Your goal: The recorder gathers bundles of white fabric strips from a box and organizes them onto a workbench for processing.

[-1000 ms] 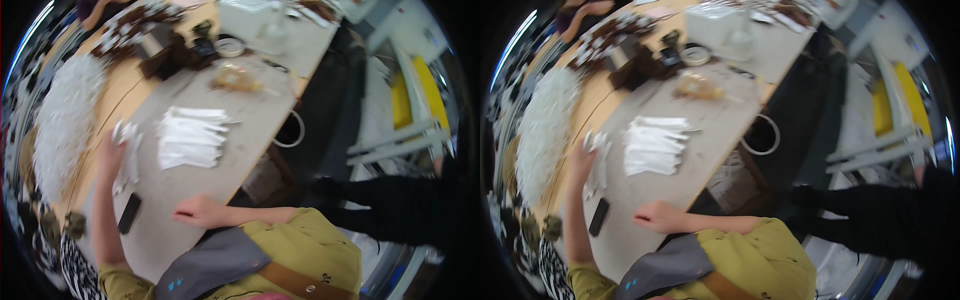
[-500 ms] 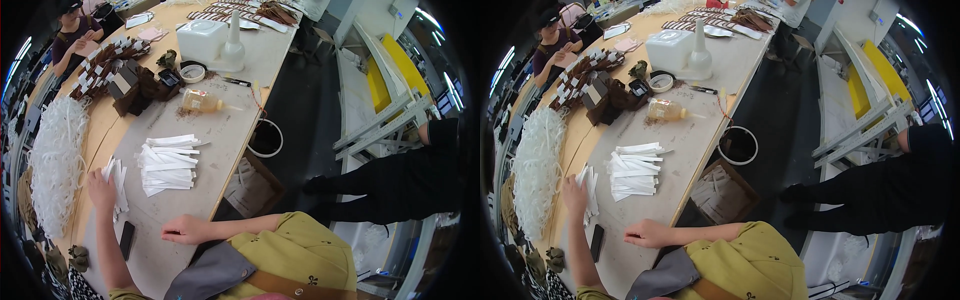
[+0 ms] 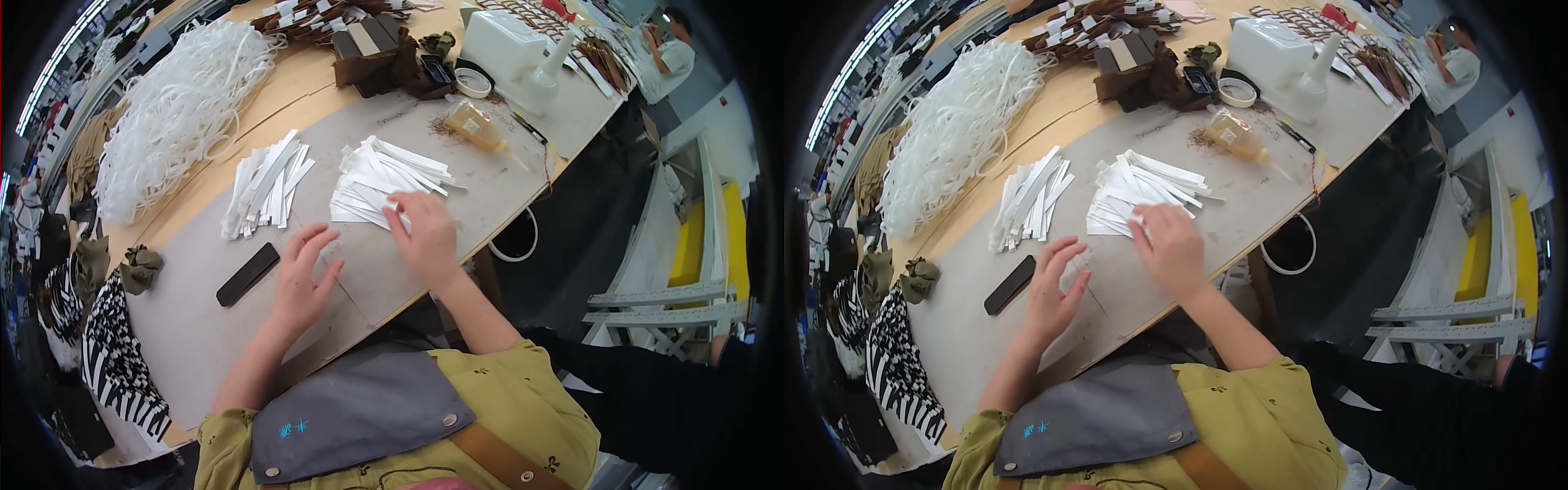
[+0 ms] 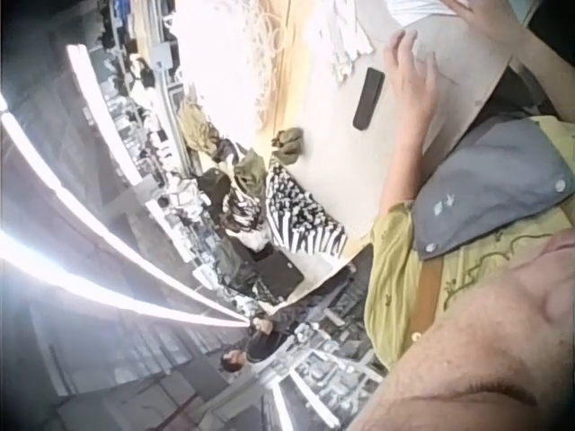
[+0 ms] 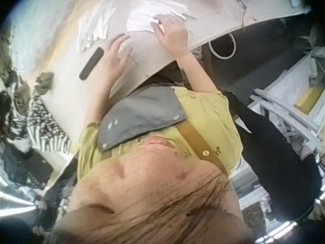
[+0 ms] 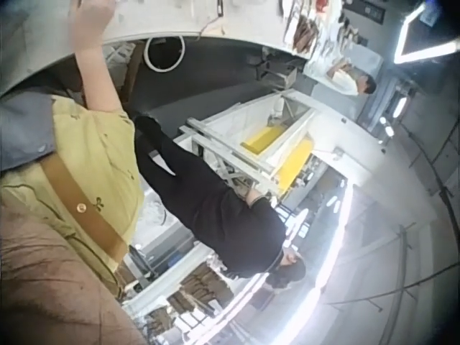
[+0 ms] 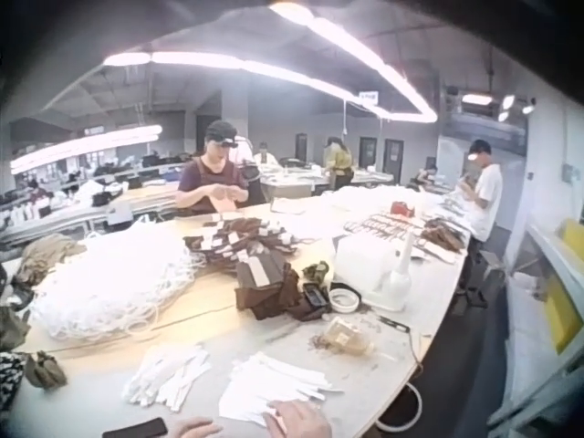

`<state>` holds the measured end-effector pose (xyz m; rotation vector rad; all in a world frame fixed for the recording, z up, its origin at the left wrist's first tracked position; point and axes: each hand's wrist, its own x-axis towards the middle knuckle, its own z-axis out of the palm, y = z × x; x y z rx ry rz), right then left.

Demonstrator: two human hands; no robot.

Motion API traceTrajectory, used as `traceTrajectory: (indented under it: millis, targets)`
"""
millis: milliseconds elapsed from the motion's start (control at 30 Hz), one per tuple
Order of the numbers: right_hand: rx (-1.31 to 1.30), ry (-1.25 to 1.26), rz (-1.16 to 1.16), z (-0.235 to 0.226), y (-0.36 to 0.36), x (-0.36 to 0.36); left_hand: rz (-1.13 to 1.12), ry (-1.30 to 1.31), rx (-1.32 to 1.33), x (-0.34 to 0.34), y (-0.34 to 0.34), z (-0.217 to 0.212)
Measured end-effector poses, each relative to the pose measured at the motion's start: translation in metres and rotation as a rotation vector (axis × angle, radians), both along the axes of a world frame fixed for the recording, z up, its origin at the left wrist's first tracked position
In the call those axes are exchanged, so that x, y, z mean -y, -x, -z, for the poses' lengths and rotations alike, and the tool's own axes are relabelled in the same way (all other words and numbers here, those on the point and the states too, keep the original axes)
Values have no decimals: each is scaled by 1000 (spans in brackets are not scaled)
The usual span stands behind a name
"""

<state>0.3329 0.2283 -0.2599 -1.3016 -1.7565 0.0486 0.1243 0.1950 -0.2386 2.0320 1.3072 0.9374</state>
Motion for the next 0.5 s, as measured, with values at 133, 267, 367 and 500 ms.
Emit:
traceTrajectory:
  millis: [133,267,367,500]
  targets:
    - [114,3,91,4,-4,-26,1,40,73,11,1,24]
    - [308,155,119,16,-4,-35,44,79,117,10,5,32]
    - [323,154,151,17,0,-35,66,76,117,10,5,31]
    - [320,118,177,18,3,-34,94,44,124,10,7,34]
